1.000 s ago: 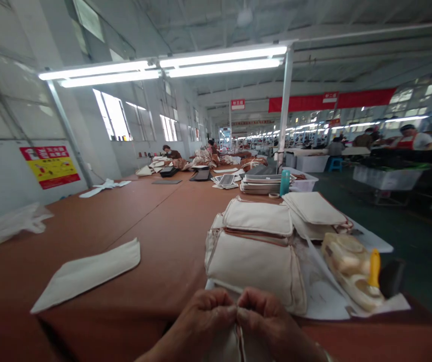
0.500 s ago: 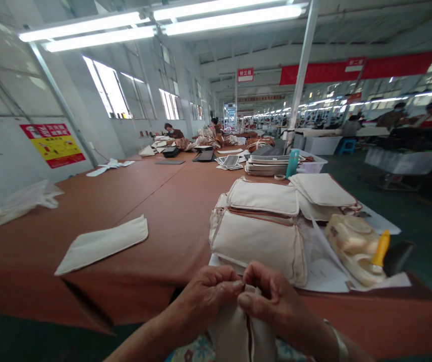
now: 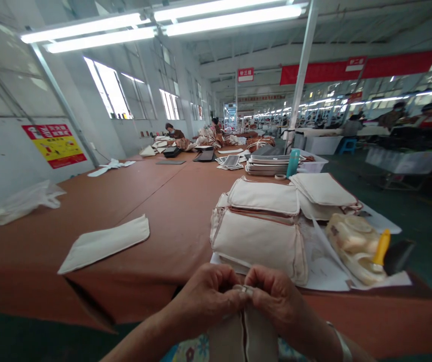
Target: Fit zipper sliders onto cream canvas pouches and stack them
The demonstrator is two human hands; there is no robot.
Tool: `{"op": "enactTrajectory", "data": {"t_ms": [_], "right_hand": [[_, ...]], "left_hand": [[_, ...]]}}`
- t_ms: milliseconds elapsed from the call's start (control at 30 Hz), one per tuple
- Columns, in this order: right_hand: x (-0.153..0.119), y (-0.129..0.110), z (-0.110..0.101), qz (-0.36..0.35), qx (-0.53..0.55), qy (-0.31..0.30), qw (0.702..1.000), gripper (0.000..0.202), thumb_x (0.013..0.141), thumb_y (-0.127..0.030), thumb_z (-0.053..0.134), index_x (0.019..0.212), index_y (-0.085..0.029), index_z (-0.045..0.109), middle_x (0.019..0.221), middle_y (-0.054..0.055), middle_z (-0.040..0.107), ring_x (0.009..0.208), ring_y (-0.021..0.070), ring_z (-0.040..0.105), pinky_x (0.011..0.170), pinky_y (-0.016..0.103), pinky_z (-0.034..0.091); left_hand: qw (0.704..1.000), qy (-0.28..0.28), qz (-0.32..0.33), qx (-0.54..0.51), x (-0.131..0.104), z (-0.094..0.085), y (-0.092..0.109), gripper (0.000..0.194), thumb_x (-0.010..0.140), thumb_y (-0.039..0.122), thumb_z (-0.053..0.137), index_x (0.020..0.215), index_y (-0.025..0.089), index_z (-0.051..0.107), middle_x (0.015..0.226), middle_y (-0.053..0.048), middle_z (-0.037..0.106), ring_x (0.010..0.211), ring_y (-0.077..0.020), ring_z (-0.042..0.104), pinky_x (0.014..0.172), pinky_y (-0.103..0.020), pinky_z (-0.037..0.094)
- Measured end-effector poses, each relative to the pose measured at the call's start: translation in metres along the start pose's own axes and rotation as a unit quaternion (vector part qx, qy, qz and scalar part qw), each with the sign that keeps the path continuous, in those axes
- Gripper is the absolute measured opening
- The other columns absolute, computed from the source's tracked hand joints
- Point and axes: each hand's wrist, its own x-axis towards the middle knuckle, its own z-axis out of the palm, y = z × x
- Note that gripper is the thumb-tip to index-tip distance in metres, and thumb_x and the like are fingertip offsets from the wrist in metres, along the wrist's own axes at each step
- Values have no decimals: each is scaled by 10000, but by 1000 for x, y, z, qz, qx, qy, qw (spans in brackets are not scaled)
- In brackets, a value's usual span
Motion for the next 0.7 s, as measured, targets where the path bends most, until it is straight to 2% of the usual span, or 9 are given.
{"op": "enactTrajectory", "data": {"t_ms": [100, 233, 300, 400, 500, 600, 700], "right_hand": [[-2, -6, 0, -18, -62, 9, 998, 124, 827, -197, 534, 713, -152, 517, 632, -39, 460, 614, 109, 376, 540, 215, 311], [-5, -7, 0, -14, -108, 9, 994, 105, 802, -152, 506, 699, -160, 490, 631, -47, 415, 616, 109, 354, 541, 223, 295], [-6, -6, 0, -15, -97, 2, 995, 100, 805, -161, 501, 706, -163, 486, 637, -46, 415, 615, 110, 351, 542, 226, 297], [-7, -4, -2, -12, -44, -16, 999, 115, 829, -205, 502, 723, -162, 487, 655, -28, 467, 626, 118, 381, 558, 229, 325], [-5, -5, -3, 1, -29, -12, 999, 129, 834, -228, 510, 728, -156, 502, 660, -17, 500, 631, 121, 399, 561, 228, 333], [-2, -8, -2, -6, -57, 14, 998, 97, 798, -199, 526, 714, -151, 525, 642, -34, 464, 624, 113, 376, 552, 218, 321], [-2, -9, 2, 11, -99, 40, 994, 69, 765, -171, 527, 731, -140, 577, 616, -39, 462, 591, 109, 376, 523, 216, 308]], "left_hand": [[999, -1, 6, 51, 0, 2, 3, 240, 816, 355, 584, 761, 122, 610, 625, 26, 456, 557, -97, 354, 482, -202, 257], [984, 62, 102, 131, -3, 9, 7, 145, 782, 225, 544, 708, 141, 636, 655, 1, 522, 628, -128, 409, 570, -213, 346], [983, 59, 119, 123, -4, 10, 7, 155, 792, 218, 527, 698, 143, 626, 665, -1, 524, 640, -130, 407, 597, -218, 355], [998, -1, 49, 46, -2, 5, 4, 227, 849, 287, 486, 719, 134, 590, 656, 10, 473, 594, -112, 364, 540, -220, 306], [999, -43, 5, -16, 0, -1, 0, 240, 839, 351, 546, 744, 132, 568, 642, 25, 428, 565, -96, 310, 497, -222, 236], [998, -53, 2, -18, 0, -1, -2, 226, 804, 340, 599, 711, 147, 526, 615, 42, 378, 545, -86, 252, 475, -237, 181], [999, -42, -14, -4, 0, 3, -3, 187, 802, 287, 560, 681, 162, 492, 595, 50, 350, 529, -83, 226, 467, -251, 154]]}}
